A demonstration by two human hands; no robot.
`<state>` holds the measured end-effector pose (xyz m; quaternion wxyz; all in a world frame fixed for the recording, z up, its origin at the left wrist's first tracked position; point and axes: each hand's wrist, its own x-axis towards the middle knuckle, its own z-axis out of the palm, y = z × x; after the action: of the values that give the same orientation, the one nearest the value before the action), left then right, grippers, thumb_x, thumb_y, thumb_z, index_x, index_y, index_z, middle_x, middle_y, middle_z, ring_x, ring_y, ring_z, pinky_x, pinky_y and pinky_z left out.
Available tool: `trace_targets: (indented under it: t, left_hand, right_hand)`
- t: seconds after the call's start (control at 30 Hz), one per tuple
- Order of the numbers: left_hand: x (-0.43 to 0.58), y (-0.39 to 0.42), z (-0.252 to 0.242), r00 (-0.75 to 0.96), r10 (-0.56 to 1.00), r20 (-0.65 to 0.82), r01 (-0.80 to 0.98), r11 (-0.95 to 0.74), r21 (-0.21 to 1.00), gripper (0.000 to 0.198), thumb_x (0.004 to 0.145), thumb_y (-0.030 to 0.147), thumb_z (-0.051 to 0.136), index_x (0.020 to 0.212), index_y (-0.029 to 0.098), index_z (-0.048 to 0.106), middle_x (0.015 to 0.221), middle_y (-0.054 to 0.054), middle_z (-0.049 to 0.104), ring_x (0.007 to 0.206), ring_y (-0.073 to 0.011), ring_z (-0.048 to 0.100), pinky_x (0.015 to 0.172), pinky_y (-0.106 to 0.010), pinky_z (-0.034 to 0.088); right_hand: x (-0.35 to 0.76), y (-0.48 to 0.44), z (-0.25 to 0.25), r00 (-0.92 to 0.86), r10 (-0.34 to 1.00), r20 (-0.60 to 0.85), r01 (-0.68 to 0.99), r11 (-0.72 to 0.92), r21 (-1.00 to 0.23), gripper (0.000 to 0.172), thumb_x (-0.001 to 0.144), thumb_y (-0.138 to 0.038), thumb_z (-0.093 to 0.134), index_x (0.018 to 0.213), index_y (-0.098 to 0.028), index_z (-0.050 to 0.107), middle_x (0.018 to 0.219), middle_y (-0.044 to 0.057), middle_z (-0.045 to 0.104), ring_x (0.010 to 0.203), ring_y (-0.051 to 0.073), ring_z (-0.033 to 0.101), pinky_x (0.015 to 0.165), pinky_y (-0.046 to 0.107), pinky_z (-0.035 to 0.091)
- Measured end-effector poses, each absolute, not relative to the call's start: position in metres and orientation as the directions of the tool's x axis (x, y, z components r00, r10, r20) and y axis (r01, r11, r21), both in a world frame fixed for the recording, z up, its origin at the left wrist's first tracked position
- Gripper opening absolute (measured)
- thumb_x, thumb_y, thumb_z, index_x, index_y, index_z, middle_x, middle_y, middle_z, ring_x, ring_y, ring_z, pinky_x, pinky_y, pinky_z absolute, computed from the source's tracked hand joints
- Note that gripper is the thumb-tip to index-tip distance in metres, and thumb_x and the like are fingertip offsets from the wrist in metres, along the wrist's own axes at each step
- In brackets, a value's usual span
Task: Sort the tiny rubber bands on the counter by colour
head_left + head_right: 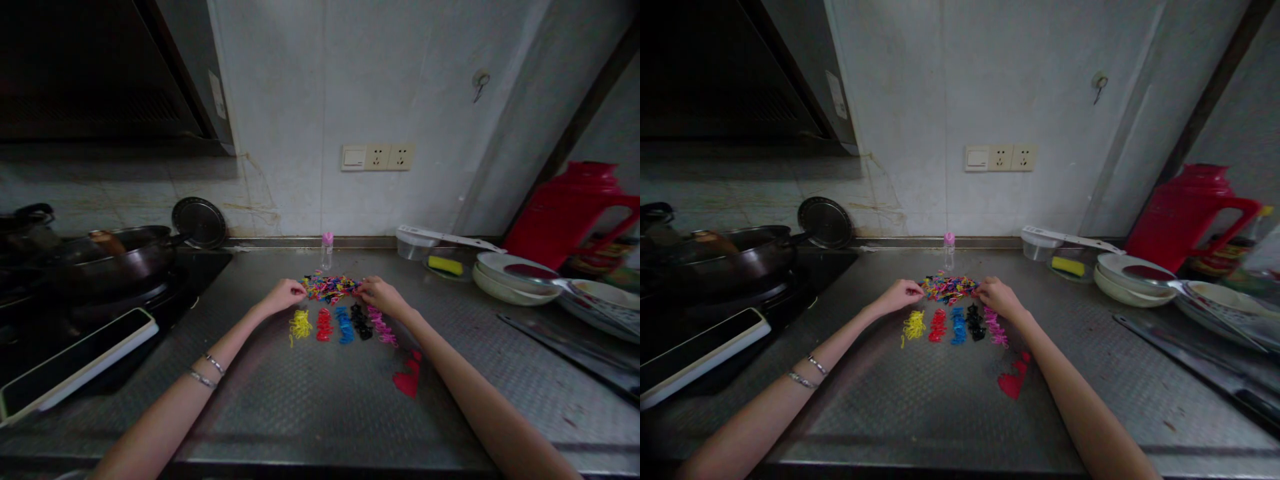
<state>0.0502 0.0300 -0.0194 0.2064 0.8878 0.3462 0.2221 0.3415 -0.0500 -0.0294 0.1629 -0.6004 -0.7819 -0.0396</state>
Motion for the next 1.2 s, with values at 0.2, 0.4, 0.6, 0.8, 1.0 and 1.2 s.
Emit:
trace_targets:
  t: [0.2,0.4,0.6,0.8,1.0,1.2]
  left_hand:
    - [0.044,0.042,-0.031,0.647,0.723,0.243,0.511,-0.648,0.565,0.021,0.072,0.024,0.053,0.080,0.012,0.068,0.079,-0.005,0.067,0.069,-0.0125,0.057,0.066,-0.022,0.042]
    - [0.043,0.043,-0.032,0.638,0.729,0.248,0.483,-0.630,0.609,0.021,0.072,0.025,0.053,0.080,0.012,0.067,0.081,-0.005,0.067,0.071,-0.0133,0.059,0.070,-0.023,0.044]
    - [0.041,0.044,-0.033,0.620,0.737,0.269,0.482,-0.628,0.610,0.023,0.073,0.027,0.052,0.081,0.012,0.067,0.080,-0.005,0.067,0.071,-0.0136,0.059,0.068,-0.022,0.044]
    - [0.039,0.045,-0.032,0.554,0.776,0.301,0.573,-0.618,0.539,0.028,0.075,0.032,0.050,0.081,0.012,0.068,0.078,-0.006,0.067,0.069,-0.0144,0.058,0.066,-0.023,0.042]
    - [0.040,0.048,-0.035,0.526,0.795,0.302,0.631,-0.602,0.489,0.026,0.074,0.030,0.050,0.080,0.013,0.068,0.074,-0.004,0.066,0.064,-0.0135,0.055,0.061,-0.022,0.039]
    - [0.041,0.046,-0.037,0.539,0.785,0.304,0.631,-0.616,0.472,0.022,0.072,0.026,0.053,0.080,0.013,0.069,0.074,-0.004,0.066,0.065,-0.0129,0.054,0.062,-0.022,0.038]
  right_hand:
    - [0.342,-0.050,-0.026,-0.229,0.929,0.290,0.953,0.275,-0.130,0.023,0.083,-0.026,0.045,0.094,-0.023,0.065,0.095,0.005,0.059,0.096,0.016,0.050,0.081,0.024,0.039]
    - [0.346,-0.050,-0.027,-0.217,0.920,0.327,0.953,0.272,-0.131,0.022,0.083,-0.026,0.044,0.092,-0.023,0.065,0.093,0.005,0.058,0.094,0.016,0.050,0.078,0.024,0.039]
    - [0.340,-0.050,-0.023,-0.203,0.914,0.350,0.943,0.278,-0.180,0.024,0.085,-0.027,0.042,0.089,-0.019,0.064,0.090,0.005,0.059,0.091,0.016,0.050,0.078,0.025,0.039]
    - [0.299,-0.059,-0.014,-0.306,0.877,0.370,0.909,0.384,-0.159,0.019,0.084,-0.024,0.045,0.087,-0.019,0.063,0.090,0.005,0.057,0.091,0.015,0.048,0.076,0.024,0.039]
    - [0.269,-0.067,-0.016,-0.454,0.812,0.366,0.844,0.524,-0.114,0.018,0.083,-0.023,0.047,0.088,-0.018,0.063,0.090,0.006,0.056,0.092,0.016,0.048,0.080,0.027,0.038]
    - [0.268,-0.067,-0.018,-0.531,0.757,0.381,0.787,0.607,-0.107,0.020,0.083,-0.028,0.048,0.089,-0.017,0.064,0.089,0.007,0.056,0.091,0.017,0.048,0.081,0.029,0.039]
